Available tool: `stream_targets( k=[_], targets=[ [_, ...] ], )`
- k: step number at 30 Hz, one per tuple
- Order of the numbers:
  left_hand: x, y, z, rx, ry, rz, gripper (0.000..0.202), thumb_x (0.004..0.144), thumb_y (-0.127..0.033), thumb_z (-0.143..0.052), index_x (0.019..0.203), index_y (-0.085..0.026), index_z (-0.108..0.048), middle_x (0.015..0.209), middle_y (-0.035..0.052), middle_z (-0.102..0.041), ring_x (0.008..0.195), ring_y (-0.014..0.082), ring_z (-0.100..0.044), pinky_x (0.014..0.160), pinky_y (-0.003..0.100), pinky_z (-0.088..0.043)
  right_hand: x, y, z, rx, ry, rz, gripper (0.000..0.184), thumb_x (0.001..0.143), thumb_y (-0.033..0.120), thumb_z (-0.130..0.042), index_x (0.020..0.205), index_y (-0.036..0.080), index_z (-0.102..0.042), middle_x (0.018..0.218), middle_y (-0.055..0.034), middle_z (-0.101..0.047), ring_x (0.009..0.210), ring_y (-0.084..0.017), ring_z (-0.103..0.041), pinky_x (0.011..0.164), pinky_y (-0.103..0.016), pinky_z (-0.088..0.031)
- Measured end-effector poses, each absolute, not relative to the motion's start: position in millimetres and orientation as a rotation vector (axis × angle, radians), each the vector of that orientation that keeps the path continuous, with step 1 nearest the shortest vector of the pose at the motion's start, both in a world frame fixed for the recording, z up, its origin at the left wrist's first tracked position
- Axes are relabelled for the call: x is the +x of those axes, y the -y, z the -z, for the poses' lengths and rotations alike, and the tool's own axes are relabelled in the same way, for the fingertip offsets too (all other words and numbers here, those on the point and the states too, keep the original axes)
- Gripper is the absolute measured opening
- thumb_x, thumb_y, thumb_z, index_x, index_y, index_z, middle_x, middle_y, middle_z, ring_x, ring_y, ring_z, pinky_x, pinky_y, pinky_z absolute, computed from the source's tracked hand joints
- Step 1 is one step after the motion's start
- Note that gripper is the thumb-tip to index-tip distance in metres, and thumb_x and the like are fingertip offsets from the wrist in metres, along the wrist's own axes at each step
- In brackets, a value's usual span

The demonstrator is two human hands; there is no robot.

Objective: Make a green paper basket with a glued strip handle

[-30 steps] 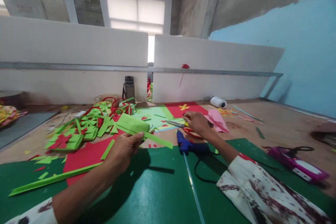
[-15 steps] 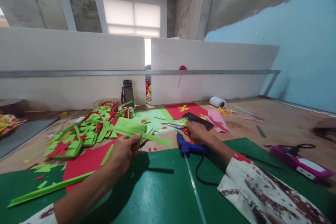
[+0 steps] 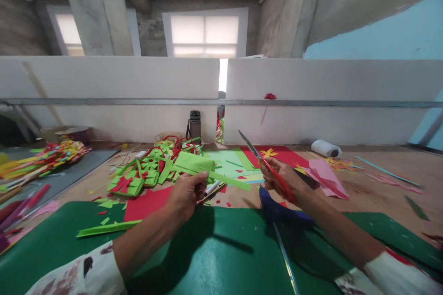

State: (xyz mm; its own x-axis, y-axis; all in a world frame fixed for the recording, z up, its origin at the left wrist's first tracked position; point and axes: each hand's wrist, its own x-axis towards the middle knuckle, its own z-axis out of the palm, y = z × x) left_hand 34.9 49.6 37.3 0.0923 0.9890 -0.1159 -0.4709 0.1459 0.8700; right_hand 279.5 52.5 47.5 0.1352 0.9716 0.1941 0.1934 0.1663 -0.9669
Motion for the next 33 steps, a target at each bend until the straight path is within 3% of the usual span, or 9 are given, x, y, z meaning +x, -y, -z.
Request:
stream_targets(
  k=[3,7,11,15,24,33],
  targets=[
    [31.9,-50.2,-45.7,0.710,-0.867,-1.297,0.023,0.067,-0.019,-0.069,0.053,-0.013,-0.052,0.044,-0.0035,-0.046,0.038,0.0055,-0.040,0.036,0.017,-0.028,244.2,-27.2,-53.4,-1.154,1.307,-0.970,0.052,0.061,0.063,-0.065,0.091,0.022,-0.054,0.060,0.0032,-0.053,0.053,-0.014,-0.055,0.055,-0.029,-0.050],
    [28.3,-56.1,-58.3,0.623,-0.856,-1.384,0.017,0.070,-0.016,-0.067,0.060,-0.013,-0.054,0.049,-0.0017,-0.054,0.041,0.0063,-0.047,0.037,0.016,-0.031,215.5,1.6,-58.6,-1.053,1.213,-1.098,0.058,0.057,0.066,-0.068,0.094,0.024,-0.055,0.070,-0.0012,-0.059,0.068,-0.018,-0.062,0.066,-0.031,-0.052],
    [30.3,-65.1,-69.1,0.577,-0.816,-1.453,0.015,0.069,-0.017,-0.068,0.063,-0.014,-0.054,0.054,-0.0014,-0.058,0.044,0.0077,-0.052,0.040,0.018,-0.035,203.0,17.8,-45.7,-1.038,1.297,-1.141,0.068,0.050,0.070,-0.069,0.095,0.023,-0.051,0.069,-0.0012,-0.058,0.061,-0.017,-0.059,0.055,-0.028,-0.050],
    [41.6,-68.7,-74.0,0.561,-0.804,-1.465,0.018,0.065,-0.020,-0.072,0.065,-0.014,-0.055,0.056,-0.0019,-0.060,0.045,0.0087,-0.053,0.042,0.020,-0.036,191.1,31.8,-23.2,-1.012,1.462,-1.259,0.061,0.064,0.070,-0.059,0.098,0.021,-0.044,0.062,0.0033,-0.051,0.054,-0.013,-0.054,0.044,-0.021,-0.043],
    [58.5,-64.0,-68.6,0.567,-0.863,-1.422,0.014,0.063,-0.019,-0.070,0.065,-0.014,-0.057,0.058,0.0000,-0.063,0.048,0.0102,-0.056,0.047,0.022,-0.036,180.4,37.3,-15.9,-1.146,1.280,-1.278,0.047,0.074,0.066,-0.052,0.090,0.023,-0.043,0.063,0.0049,-0.051,0.050,-0.009,-0.052,0.042,-0.019,-0.040],
    [65.6,-63.3,-52.9,0.579,-0.884,-1.370,0.010,0.065,-0.019,-0.067,0.067,-0.014,-0.059,0.061,0.0004,-0.064,0.050,0.0104,-0.056,0.048,0.023,-0.037,180.3,29.5,-7.7,-1.172,1.289,-1.315,0.047,0.074,0.066,-0.052,0.088,0.022,-0.042,0.062,0.0062,-0.049,0.049,-0.008,-0.051,0.041,-0.018,-0.040]
  ],
)
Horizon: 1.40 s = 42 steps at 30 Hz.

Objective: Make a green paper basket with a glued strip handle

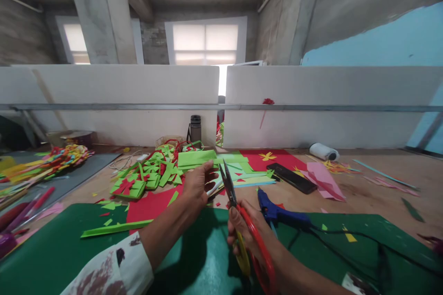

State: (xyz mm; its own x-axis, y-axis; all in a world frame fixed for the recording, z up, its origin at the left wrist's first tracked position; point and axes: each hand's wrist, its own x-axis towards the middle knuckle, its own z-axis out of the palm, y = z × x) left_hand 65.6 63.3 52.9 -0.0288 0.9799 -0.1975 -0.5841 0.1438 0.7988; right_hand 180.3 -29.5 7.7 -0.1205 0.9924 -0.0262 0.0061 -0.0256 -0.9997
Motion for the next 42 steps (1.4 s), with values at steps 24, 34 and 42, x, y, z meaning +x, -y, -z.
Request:
stream_targets(
  k=[24,34,42],
  targets=[
    [79.0,-48.6,-43.1,0.591,-0.862,-1.321,0.017,0.066,-0.026,-0.071,0.068,-0.012,-0.061,0.065,0.0037,-0.064,0.054,0.0136,-0.058,0.052,0.027,-0.046,180.9,33.9,-7.9,-1.056,1.152,-1.403,0.040,0.076,0.057,-0.058,0.089,0.023,-0.042,0.060,0.0086,-0.044,0.040,-0.003,-0.044,0.038,-0.015,-0.034],
    [81.0,-46.2,-47.6,0.565,-0.861,-1.347,0.011,0.069,-0.020,-0.068,0.069,-0.013,-0.060,0.064,0.0029,-0.064,0.053,0.0127,-0.059,0.053,0.026,-0.047,179.6,35.0,-8.1,-1.043,1.129,-1.426,0.039,0.075,0.056,-0.060,0.087,0.024,-0.041,0.058,0.0099,-0.044,0.038,-0.003,-0.042,0.038,-0.015,-0.032],
    [80.8,-46.1,-46.7,0.576,-0.858,-1.329,0.011,0.070,-0.021,-0.067,0.070,-0.011,-0.061,0.066,0.0036,-0.065,0.053,0.0122,-0.058,0.053,0.026,-0.046,181.4,38.0,-7.3,-1.001,1.200,-1.412,0.038,0.078,0.057,-0.055,0.082,0.024,-0.037,0.056,0.0106,-0.042,0.037,-0.005,-0.042,0.035,-0.015,-0.032]
  ],
)
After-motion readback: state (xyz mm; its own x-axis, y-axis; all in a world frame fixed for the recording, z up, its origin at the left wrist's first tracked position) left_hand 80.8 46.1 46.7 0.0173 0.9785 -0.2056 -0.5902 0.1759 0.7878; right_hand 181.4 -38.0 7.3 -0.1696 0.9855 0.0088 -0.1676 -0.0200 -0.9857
